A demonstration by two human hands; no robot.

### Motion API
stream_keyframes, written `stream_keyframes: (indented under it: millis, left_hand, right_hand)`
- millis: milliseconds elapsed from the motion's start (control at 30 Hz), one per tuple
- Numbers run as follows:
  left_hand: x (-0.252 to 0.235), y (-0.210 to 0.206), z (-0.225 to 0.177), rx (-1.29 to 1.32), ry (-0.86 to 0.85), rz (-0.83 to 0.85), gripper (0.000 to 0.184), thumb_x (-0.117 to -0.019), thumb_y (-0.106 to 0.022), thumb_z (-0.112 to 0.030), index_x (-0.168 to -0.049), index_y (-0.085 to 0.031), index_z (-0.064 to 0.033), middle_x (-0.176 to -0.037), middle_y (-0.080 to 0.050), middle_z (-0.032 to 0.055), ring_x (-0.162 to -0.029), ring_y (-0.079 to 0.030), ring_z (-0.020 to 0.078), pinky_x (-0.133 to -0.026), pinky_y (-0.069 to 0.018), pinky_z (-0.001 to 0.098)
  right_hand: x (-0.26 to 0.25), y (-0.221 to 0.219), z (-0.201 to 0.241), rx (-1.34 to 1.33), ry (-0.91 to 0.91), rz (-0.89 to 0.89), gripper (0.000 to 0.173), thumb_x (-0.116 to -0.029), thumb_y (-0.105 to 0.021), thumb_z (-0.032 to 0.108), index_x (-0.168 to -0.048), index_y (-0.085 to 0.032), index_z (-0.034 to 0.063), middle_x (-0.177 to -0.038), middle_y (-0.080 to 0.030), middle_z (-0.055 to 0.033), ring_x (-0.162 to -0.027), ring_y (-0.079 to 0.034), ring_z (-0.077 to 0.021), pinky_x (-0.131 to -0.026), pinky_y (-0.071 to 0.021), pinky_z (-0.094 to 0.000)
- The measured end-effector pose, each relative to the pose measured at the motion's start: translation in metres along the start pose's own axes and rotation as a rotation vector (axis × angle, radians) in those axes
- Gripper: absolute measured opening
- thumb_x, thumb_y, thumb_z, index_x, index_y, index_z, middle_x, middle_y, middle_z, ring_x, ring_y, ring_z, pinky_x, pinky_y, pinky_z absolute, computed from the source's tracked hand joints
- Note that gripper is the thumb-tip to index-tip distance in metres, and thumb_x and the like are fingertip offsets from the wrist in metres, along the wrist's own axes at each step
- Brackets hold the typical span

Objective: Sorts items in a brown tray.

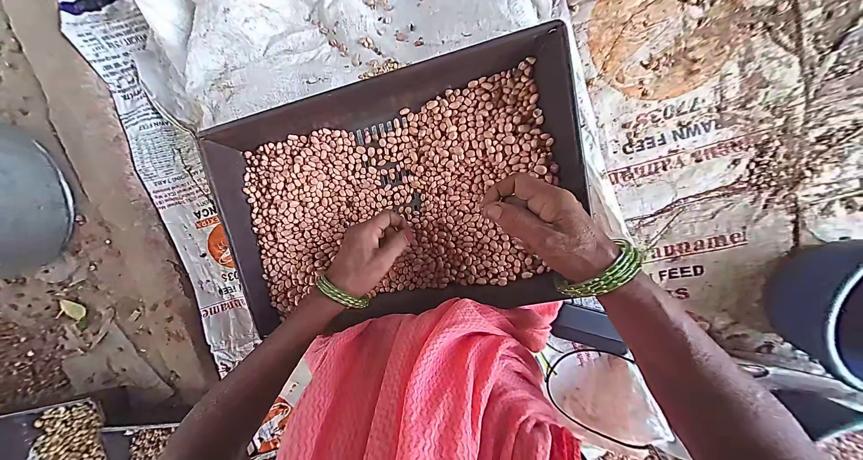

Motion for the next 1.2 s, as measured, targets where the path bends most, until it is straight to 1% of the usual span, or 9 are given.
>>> stream_keyframes:
  millis: [67, 167, 333, 533, 667, 800, 900, 1033, 1200]
  left_hand:
    - [0.001, -0.011, -0.006, 0.593, 0.165, 0.035, 0.026, -0.1044, -0.035, -0.012, -0.099, -0.061, -0.011, -0.067, -0.055, -0.0088, -0.05, -0.044, -0.0032, -0.047, -0.0374, 0.0122]
    - [0.0, -0.029, -0.018, 1.026, 0.286, 0.073, 0.048, -0.1103, -0.017, -0.022, -0.106, -0.063, -0.0101, -0.086, -0.072, -0.0011, -0.066, -0.065, 0.004, -0.059, -0.0546, 0.0188]
    - [0.009, -0.032, -0.012, 1.19, 0.455, -0.048, 0.044, -0.1138, -0.023, -0.024, -0.096, -0.06, -0.0086, -0.079, -0.062, -0.0004, -0.06, -0.057, 0.0037, -0.055, -0.0484, 0.0154]
    - [0.017, -0.019, -0.01, 1.319, 0.48, -0.241, 0.047, -0.114, -0.019, -0.022, -0.102, -0.061, -0.0033, -0.088, -0.07, 0.0089, -0.077, -0.07, 0.0146, -0.074, -0.0596, 0.0254]
    - [0.012, -0.017, -0.017, 1.375, 0.39, -0.204, 0.054, -0.114, -0.014, -0.029, -0.121, -0.06, -0.0018, -0.113, -0.073, 0.0124, -0.103, -0.072, 0.0198, -0.093, -0.058, 0.0324]
    - [0.006, -0.019, -0.02, 1.471, 0.345, -0.138, 0.059, -0.1136, -0.014, -0.038, -0.128, -0.059, -0.0027, -0.123, -0.069, 0.0125, -0.113, -0.069, 0.0204, -0.1, -0.0551, 0.0343]
    - [0.004, -0.018, -0.023, 1.547, 0.309, -0.118, 0.058, -0.1136, -0.017, -0.038, -0.128, -0.059, -0.0017, -0.121, -0.068, 0.0135, -0.108, -0.07, 0.0209, -0.099, -0.0564, 0.0346]
    - [0.008, -0.012, -0.022, 1.531, 0.338, -0.14, 0.059, -0.1136, -0.016, -0.039, -0.127, -0.061, -0.0025, -0.125, -0.069, 0.0143, -0.115, -0.069, 0.0217, -0.1, -0.0558, 0.0333]
    - [0.007, -0.01, -0.025, 1.426, 0.267, -0.279, 0.056, -0.1142, -0.017, -0.031, -0.114, -0.067, -0.0061, -0.116, -0.073, 0.011, -0.11, -0.071, 0.0197, -0.097, -0.0568, 0.033]
  right_hand:
    - [0.001, -0.011, 0.016, 0.009, 0.083, 0.035, 0.014, -0.1028, -0.055, 0.015, -0.109, -0.066, 0.0079, -0.065, -0.051, 0.0111, -0.051, -0.042, 0.0047, -0.046, -0.0352, -0.0131]
    - [0.001, -0.022, 0.035, 0.115, 0.14, 0.06, 0.021, -0.1028, -0.056, 0.017, -0.117, -0.07, 0.0094, -0.064, -0.054, 0.0093, -0.048, -0.042, 0.002, -0.043, -0.0367, -0.0157]
    - [-0.005, -0.026, 0.006, 0.73, 0.165, -0.016, 0.025, -0.1048, -0.051, 0.016, -0.116, -0.072, 0.0079, -0.078, -0.071, -0.0126, -0.061, -0.068, -0.0333, -0.053, -0.0535, -0.0529]
    - [-0.01, -0.053, -0.015, 1.088, 0.312, -0.031, 0.012, -0.0927, -0.062, 0.0, -0.103, -0.068, 0.0005, -0.068, -0.064, -0.0157, -0.055, -0.067, -0.0343, -0.043, -0.0512, -0.0445]
    - [-0.017, -0.032, -0.005, 0.676, 0.061, 0.015, 0.021, -0.1031, -0.056, 0.014, -0.113, -0.069, 0.0001, -0.081, -0.069, -0.0177, -0.062, -0.067, -0.0356, -0.056, -0.055, -0.056]
    - [-0.021, -0.034, 0.023, 0.275, 0.161, 0.047, 0.023, -0.1047, -0.053, 0.025, -0.114, -0.069, 0.0114, -0.065, -0.055, 0.0083, -0.049, -0.045, -0.0002, -0.046, -0.0408, -0.0202]
    - [-0.023, -0.042, 0.035, 0.135, 0.166, 0.108, 0.026, -0.1059, -0.055, 0.026, -0.123, -0.067, 0.012, -0.077, -0.066, 0.0085, -0.056, -0.052, 0.0018, -0.051, -0.0455, -0.0181]
    - [-0.028, -0.035, 0.018, -0.575, -0.192, -0.01, 0.039, -0.1122, -0.029, 0.029, -0.105, -0.065, 0.0133, -0.057, -0.043, 0.0103, -0.039, -0.033, 0.0026, -0.036, -0.0303, -0.0125]
    - [-0.019, -0.058, -0.014, -1.005, -0.519, -0.222, 0.054, -0.114, -0.021, 0.038, -0.116, -0.062, 0.0035, -0.101, -0.072, -0.0089, -0.085, -0.073, -0.016, -0.077, -0.0618, -0.0292]
Point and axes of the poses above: each hand's wrist, its own x-axis away from the middle knuckle, its own y-axis out of the back of the hand, z = x × y, the point moved 4 cm from there along -x, towards the middle knuckle
